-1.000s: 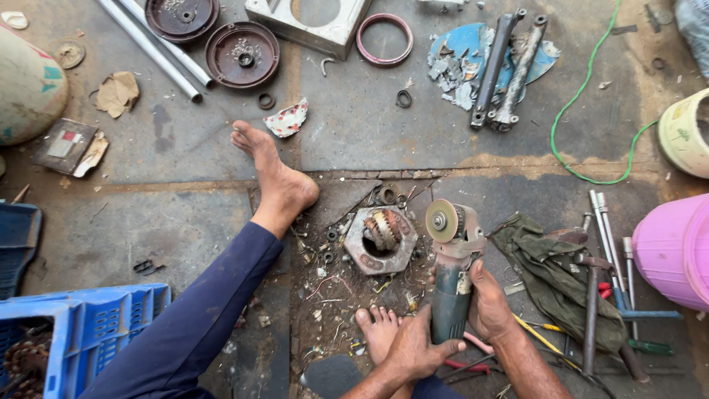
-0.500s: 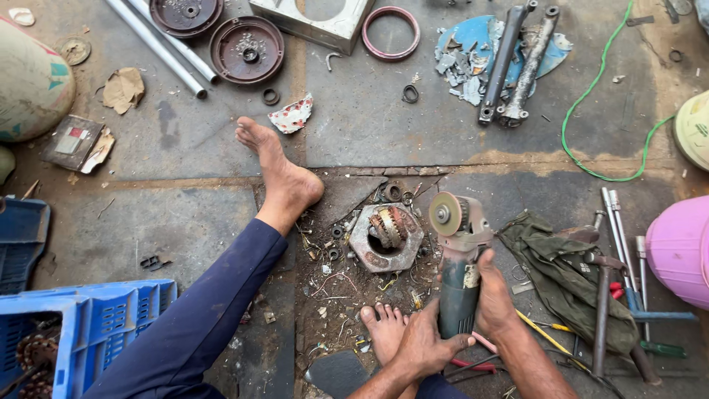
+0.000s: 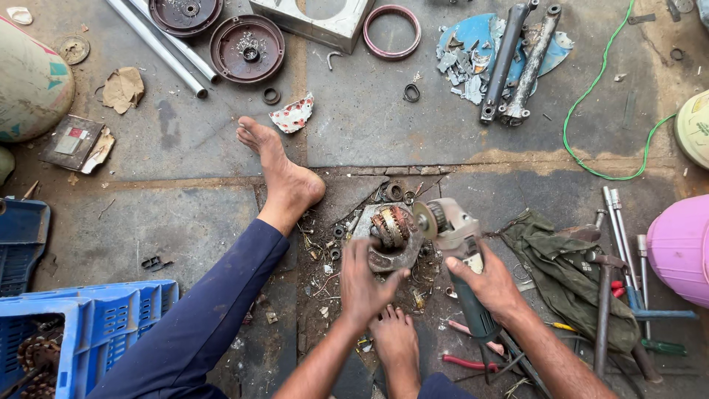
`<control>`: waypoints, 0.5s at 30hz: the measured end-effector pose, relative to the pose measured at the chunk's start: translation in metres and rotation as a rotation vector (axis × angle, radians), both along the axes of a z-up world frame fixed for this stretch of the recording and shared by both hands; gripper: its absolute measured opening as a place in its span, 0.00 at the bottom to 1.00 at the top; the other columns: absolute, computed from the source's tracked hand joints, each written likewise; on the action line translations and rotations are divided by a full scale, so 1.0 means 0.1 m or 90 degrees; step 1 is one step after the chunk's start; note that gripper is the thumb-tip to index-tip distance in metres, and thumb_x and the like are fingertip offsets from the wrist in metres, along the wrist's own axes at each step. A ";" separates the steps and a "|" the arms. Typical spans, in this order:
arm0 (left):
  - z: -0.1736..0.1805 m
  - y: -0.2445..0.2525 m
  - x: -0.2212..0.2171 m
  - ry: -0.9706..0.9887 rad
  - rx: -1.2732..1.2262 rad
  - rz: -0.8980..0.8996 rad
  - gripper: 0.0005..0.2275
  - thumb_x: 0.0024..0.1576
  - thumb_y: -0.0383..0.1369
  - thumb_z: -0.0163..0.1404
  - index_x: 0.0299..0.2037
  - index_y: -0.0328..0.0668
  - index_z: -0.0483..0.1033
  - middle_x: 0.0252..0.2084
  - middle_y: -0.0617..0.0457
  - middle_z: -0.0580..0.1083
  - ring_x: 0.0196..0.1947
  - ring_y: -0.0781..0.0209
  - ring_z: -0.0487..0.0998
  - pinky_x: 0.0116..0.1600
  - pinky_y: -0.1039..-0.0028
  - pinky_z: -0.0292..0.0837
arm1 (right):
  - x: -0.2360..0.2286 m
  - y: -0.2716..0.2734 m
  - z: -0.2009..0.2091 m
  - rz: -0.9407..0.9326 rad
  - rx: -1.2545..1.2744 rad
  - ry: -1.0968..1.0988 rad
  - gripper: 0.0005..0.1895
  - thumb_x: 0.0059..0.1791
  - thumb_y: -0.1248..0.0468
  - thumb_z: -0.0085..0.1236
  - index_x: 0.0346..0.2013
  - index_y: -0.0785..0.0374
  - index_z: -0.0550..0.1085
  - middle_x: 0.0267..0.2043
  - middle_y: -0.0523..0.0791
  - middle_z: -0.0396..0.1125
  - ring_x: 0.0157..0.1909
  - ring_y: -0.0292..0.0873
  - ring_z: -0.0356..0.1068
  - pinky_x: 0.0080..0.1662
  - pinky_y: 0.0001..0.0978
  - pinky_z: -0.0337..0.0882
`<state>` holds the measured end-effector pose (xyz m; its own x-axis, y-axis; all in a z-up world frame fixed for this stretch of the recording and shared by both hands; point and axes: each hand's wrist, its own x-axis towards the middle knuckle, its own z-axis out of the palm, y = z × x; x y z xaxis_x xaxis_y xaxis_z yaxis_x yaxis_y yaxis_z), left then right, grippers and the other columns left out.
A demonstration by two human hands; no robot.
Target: The person uses an angle grinder to smooth the surface of a cylindrical metal part held in a vise. After grinding, the person removes the part and uses pliers to adjust a ring on it.
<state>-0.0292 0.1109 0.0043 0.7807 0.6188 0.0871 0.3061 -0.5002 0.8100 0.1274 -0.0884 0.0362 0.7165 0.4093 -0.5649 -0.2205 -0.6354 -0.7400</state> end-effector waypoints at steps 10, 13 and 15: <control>-0.11 0.44 0.39 -0.007 -0.089 -0.135 0.43 0.41 0.38 0.71 0.68 0.43 0.62 0.63 0.42 0.70 0.64 0.45 0.72 0.68 0.55 0.67 | 0.11 0.10 -0.01 0.118 -0.112 -0.091 0.56 0.39 0.32 0.54 0.70 0.69 0.60 0.58 0.63 0.70 0.59 0.55 0.74 0.59 0.44 0.71; -0.17 0.40 0.37 -0.051 -0.116 -0.111 0.42 0.40 0.37 0.71 0.67 0.43 0.64 0.63 0.41 0.71 0.63 0.44 0.73 0.67 0.58 0.70 | 0.14 0.11 -0.06 0.122 -0.110 -0.074 0.57 0.41 0.30 0.51 0.70 0.70 0.59 0.59 0.66 0.68 0.59 0.60 0.73 0.59 0.48 0.71; -0.21 0.37 0.37 -0.072 -0.099 -0.105 0.42 0.40 0.36 0.71 0.67 0.42 0.65 0.63 0.40 0.71 0.63 0.44 0.73 0.66 0.58 0.70 | 0.16 0.11 -0.13 0.163 -0.082 -0.146 0.57 0.44 0.30 0.52 0.69 0.75 0.58 0.61 0.68 0.64 0.64 0.61 0.67 0.64 0.49 0.65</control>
<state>0.0081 0.1482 -0.0165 0.8631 0.4963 0.0931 0.1334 -0.4019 0.9059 0.1435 -0.0771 0.0235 0.7143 0.5278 -0.4596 0.1206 -0.7397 -0.6620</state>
